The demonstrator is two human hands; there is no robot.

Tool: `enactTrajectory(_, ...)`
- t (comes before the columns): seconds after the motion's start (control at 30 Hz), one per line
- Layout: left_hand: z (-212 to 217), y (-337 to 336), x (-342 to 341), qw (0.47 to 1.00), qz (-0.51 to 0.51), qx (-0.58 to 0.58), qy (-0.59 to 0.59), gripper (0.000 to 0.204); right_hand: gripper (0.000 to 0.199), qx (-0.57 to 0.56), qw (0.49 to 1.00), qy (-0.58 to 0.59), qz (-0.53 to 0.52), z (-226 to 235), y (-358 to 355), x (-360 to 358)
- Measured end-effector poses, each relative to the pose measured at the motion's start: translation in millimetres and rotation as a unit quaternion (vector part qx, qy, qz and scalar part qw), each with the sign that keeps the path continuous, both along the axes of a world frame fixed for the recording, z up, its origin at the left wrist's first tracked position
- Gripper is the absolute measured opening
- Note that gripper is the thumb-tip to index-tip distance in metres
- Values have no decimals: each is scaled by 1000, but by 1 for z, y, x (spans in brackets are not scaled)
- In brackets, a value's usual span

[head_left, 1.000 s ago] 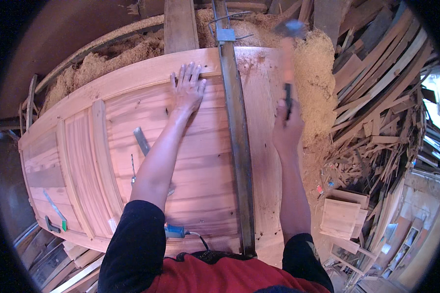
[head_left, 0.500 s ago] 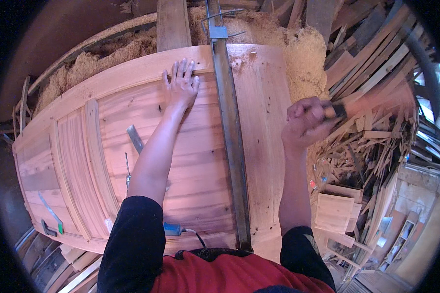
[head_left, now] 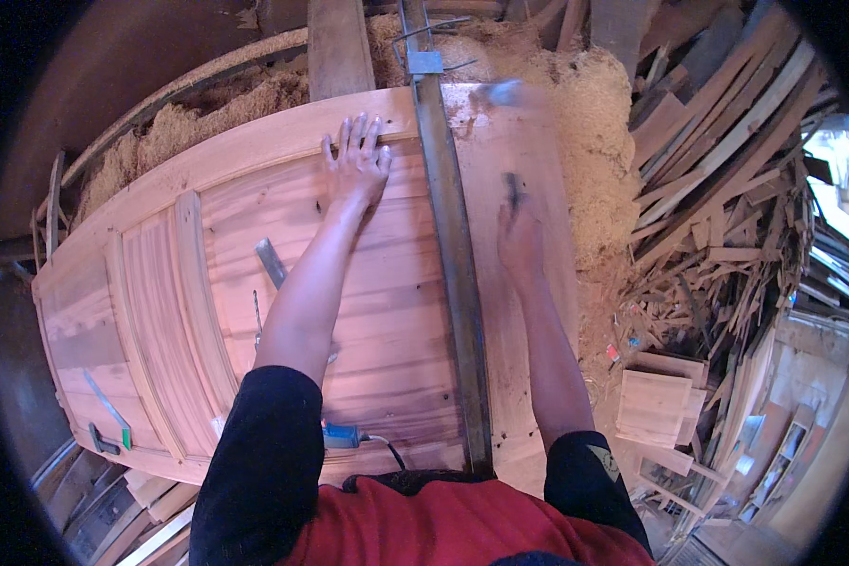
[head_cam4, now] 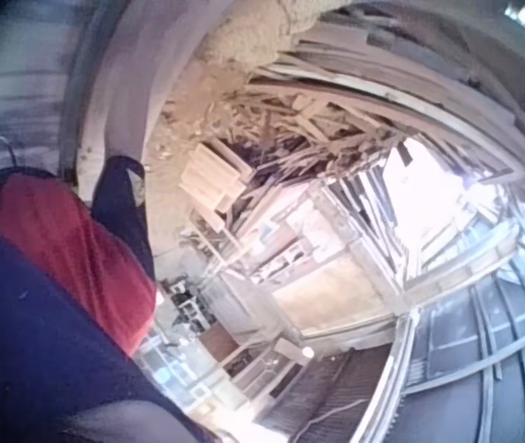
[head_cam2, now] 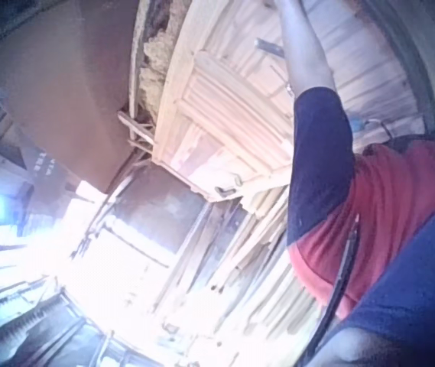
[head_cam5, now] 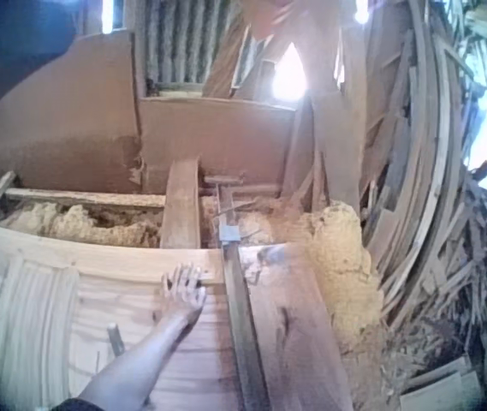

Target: The person tightens a long bar clamp onto wood panels, drills holes into the wood using a power drill, and hammers wooden dowels into the holes.

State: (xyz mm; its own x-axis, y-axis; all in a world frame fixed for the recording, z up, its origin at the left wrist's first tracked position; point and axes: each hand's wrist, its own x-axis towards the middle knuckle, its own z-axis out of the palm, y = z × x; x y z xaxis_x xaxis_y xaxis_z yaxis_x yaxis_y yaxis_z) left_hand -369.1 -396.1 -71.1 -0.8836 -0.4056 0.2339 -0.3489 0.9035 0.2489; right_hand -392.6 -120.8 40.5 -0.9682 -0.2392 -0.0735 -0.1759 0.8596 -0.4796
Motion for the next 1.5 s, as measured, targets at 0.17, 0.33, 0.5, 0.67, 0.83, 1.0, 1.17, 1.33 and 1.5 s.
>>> enactTrajectory(0.17, -7, 0, 2, 1000, -1, -2, -23, 60, 37, -119, 993, 11, -22, 18, 24, 9)
enactTrajectory(0.33, -15, -5, -5, 1000, -6, -14, 18, 60, 33, -347, 914, 202, -57, 2, 19, 23)
enactTrajectory(0.5, -14, -6, -5, 999, -2, -28, -19, 58, 34, 5, 999, 37, -23, -8, 9, -11)
enactTrajectory(0.67, -13, -4, -3, 1000, -2, -16, -8, 58, 36, -366, 922, 121, -39, -6, 28, -4)
enactTrajectory(0.83, -6, -4, -3, 999, -1, -15, -38, 58, 40, 55, 998, 8, 17, -15, 10, -3)
enactTrajectory(1.0, -7, -2, 0, 1000, -6, -9, -25, 59, 39, -183, 982, 49, -18, -4, 11, -6)
enactTrajectory(1.17, -13, -8, -5, 999, -8, -31, 1, 59, 37, -60, 996, 66, -33, -1, 0, 6)
enactTrajectory(1.33, -14, -8, -5, 999, -5, -30, -19, 61, 34, -118, 990, -6, -75, 9, 8, 0)
enactTrajectory(1.5, -10, -3, -1, 999, -4, -29, -27, 60, 34, -113, 988, 98, -39, 16, -2, 3)
